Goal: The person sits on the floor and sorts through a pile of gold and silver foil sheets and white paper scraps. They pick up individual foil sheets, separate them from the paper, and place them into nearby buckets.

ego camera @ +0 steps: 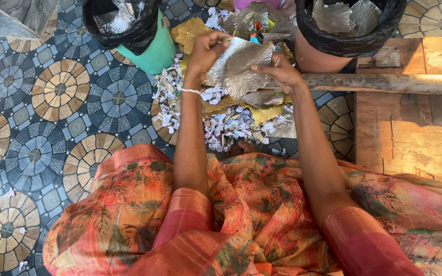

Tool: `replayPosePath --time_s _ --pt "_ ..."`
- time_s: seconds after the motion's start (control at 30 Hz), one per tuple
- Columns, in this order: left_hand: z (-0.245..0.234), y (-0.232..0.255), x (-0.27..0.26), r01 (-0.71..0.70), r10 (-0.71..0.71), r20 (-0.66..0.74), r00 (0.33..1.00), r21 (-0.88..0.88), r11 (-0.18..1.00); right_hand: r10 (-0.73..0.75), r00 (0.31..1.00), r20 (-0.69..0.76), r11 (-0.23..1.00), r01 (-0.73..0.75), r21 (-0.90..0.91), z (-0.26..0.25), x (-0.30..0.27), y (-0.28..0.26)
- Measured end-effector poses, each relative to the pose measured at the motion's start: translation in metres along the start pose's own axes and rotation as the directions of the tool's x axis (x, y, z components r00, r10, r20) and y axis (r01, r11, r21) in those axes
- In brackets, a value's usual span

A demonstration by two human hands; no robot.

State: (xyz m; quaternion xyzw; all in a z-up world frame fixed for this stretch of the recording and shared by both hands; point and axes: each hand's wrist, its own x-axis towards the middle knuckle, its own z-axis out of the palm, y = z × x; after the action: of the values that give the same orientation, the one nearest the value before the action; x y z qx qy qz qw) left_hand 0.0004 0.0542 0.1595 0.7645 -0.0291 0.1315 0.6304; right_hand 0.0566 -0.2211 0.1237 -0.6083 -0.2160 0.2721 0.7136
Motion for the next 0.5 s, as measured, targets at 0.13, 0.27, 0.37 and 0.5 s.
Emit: replayPosePath --time_s 0.13,0.27,0.37,0.5 --pt "0.018 0.007 -0.002 0.009 -0.008 0.010 1.000 -0.174 0.985 -0.052 0.999 -0.016 0.993 0.053 0.101 0.008 0.003 0.000" --pt "0.025 0.003 -0.003 0.008 -0.031 -0.085 0.996 -0.258 0.966 -0.124 0.984 -0.124 0.973 0.145 0.177 0.013 0.010 0.002" --pt "0.032 0.000 -0.004 0.001 -0.067 -0.123 0.990 -0.473 0.881 -0.142 0.965 -0.220 0.976 0.174 0.133 0.013 0.016 0.007" --pt "0.042 0.000 -0.008 0.118 -0.176 -0.109 0.978 -0.403 0.908 -0.302 0.894 -0.332 0.939 0.340 0.060 0.016 0.023 0.012"
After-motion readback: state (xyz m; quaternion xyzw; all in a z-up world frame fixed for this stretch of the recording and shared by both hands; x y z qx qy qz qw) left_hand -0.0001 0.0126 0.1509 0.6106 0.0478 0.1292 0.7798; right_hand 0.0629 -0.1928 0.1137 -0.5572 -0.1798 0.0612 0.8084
